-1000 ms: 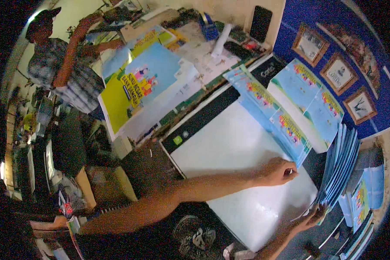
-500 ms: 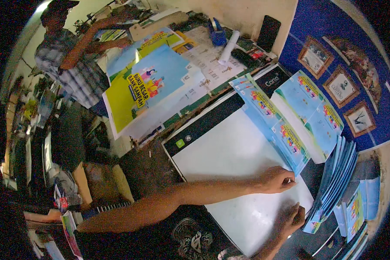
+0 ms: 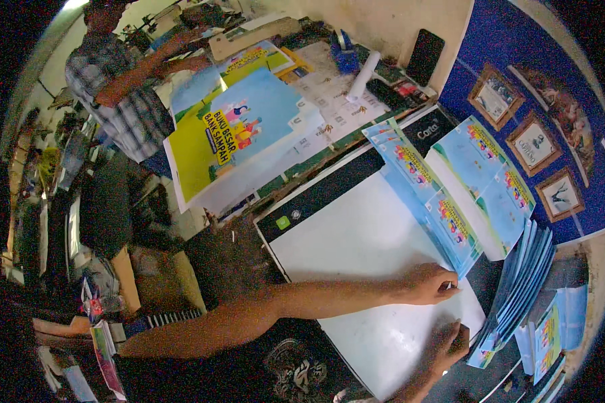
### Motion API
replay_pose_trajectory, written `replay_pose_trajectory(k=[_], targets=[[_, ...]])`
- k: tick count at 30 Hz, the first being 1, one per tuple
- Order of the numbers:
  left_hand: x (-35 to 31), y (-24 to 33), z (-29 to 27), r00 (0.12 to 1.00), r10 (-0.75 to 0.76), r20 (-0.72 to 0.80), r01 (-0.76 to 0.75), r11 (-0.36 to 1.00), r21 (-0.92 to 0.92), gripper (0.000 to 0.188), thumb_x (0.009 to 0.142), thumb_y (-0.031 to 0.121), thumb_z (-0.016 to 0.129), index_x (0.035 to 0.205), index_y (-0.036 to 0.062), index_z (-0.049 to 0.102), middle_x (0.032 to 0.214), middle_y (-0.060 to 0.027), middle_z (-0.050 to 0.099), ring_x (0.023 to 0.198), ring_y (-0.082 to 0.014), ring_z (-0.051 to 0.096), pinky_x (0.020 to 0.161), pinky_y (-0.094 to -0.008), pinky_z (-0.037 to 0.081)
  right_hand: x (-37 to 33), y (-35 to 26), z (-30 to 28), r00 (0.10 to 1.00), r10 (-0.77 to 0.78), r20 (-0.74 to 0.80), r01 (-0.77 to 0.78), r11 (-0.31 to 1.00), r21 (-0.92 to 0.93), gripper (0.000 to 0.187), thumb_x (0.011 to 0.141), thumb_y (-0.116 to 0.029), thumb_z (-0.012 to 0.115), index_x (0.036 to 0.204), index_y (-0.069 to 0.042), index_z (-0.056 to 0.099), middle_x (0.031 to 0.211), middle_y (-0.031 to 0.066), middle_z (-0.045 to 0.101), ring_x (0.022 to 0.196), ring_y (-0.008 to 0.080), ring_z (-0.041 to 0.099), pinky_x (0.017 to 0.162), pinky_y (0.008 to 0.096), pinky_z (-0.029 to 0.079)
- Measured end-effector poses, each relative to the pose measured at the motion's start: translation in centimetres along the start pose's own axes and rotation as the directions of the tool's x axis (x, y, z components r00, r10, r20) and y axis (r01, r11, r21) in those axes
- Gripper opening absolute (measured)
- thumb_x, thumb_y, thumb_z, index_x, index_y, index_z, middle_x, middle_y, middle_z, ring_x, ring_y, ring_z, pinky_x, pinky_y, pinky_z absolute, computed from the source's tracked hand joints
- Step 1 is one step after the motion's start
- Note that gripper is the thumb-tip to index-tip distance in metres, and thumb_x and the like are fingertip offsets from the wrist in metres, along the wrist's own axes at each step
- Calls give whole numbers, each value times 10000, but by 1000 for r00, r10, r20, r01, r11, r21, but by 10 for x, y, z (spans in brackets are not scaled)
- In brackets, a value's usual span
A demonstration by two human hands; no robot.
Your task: The person folds printed booklet covers by hand and presses the folded edges using a wooden block tool.
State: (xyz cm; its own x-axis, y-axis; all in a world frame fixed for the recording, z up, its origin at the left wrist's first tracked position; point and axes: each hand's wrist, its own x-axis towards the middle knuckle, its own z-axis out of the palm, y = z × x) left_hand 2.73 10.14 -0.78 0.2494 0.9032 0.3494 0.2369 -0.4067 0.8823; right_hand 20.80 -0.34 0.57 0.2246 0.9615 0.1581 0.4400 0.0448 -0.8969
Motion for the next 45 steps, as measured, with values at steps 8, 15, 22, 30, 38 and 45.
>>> replay_pose_trajectory(k=[8,15,22,30,38,45], targets=[[-3,8,-4,997,-62,43,62,998,5,226,909,272,701,840,59,667,685,-101,691,617,-281,692,601,-428,530,2,-4,4,989,-143,-43,135,980,-147,308,1035,-179,556,806,27,562,713,24,553,674,124,456,608,296,393],[-2,5,-3,999,-40,35,40,999,10,235,912,280,699,830,62,670,683,-103,693,624,-275,696,601,-428,532,5,20,-6,999,32,-30,-32,999,4,320,1035,-176,556,778,13,538,708,22,543,667,119,440,603,299,384],[-3,4,-3,999,-28,28,28,1000,11,235,911,275,701,834,56,662,678,-120,684,614,-291,687,604,-429,525,3,1,1,998,50,-26,-49,998,26,328,1038,-168,548,759,2,517,674,8,501,645,113,415,579,296,364],[-3,3,-1,1000,-9,15,9,1000,7,256,916,295,692,844,51,661,666,-110,677,604,-295,680,604,-434,523,3,1,2,1000,-5,-21,6,999,43,327,1039,-153,545,751,-4,502,659,-4,470,632,95,389,551,279,330],[-3,-1,2,999,-29,34,30,1000,-6,243,915,291,689,863,54,674,669,-108,677,617,-289,681,608,-439,527,3,6,-1,998,62,-6,-61,995,73,320,1038,-156,552,759,-8,503,672,-11,471,635,90,390,544,272,323],[-3,-5,5,1000,1,9,-1,1000,-22,228,909,276,697,857,57,668,674,-102,676,616,-279,676,607,-433,522,4,3,0,999,28,-22,-28,1000,11,311,1040,-159,546,770,-7,515,675,-7,477,633,94,397,545,275,331]])
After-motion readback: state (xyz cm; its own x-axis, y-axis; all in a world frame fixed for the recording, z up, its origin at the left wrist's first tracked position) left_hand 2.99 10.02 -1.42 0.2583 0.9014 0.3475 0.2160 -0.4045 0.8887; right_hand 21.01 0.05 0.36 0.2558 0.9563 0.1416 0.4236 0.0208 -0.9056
